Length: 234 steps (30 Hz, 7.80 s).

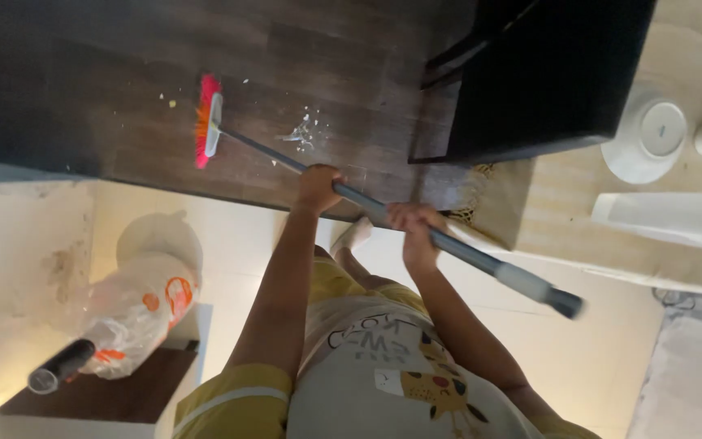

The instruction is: Cleaning a floor by squeegeeing water and debris.

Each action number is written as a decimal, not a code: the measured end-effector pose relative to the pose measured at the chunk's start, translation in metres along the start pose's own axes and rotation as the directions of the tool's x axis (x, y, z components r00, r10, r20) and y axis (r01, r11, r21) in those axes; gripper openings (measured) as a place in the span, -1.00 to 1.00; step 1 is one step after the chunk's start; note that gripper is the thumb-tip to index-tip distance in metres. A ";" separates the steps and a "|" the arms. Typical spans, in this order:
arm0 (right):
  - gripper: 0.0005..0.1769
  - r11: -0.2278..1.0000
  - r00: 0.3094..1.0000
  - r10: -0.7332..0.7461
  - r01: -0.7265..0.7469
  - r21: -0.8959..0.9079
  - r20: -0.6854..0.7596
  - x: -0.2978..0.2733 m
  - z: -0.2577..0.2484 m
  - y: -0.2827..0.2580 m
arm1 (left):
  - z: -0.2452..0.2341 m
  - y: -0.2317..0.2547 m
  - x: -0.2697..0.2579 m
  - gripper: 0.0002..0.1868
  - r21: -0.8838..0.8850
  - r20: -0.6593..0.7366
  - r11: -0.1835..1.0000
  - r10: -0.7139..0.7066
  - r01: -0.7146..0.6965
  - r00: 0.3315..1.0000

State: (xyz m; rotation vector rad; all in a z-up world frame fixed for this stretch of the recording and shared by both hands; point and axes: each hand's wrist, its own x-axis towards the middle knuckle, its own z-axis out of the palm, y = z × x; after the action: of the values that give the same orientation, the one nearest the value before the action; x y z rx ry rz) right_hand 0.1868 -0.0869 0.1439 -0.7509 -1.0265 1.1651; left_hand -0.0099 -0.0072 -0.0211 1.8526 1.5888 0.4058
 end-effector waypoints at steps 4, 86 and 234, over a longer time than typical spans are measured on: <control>-0.93 0.988 0.972 0.059 -0.024 -0.154 0.225 0.003 -0.001 -0.009 | 0.024 0.000 -0.029 -0.63 -0.077 0.050 0.992 -0.097 0.100 0.994; -0.73 0.987 0.985 0.163 -0.163 -0.002 0.061 0.137 0.017 -0.045 | 0.002 0.091 0.039 -0.67 -0.257 -0.107 0.960 -0.144 0.113 0.984; -0.80 0.921 0.626 0.156 0.188 -0.341 0.764 0.214 0.278 0.007 | -0.182 -0.070 0.069 -0.55 -0.130 -0.223 0.973 -0.218 0.193 0.950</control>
State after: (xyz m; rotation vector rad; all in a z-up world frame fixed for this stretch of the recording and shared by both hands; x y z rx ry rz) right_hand -0.0594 0.1120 0.2947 -0.5113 -2.0637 1.3124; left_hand -0.1600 0.1129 0.0552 1.5844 1.8607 0.6228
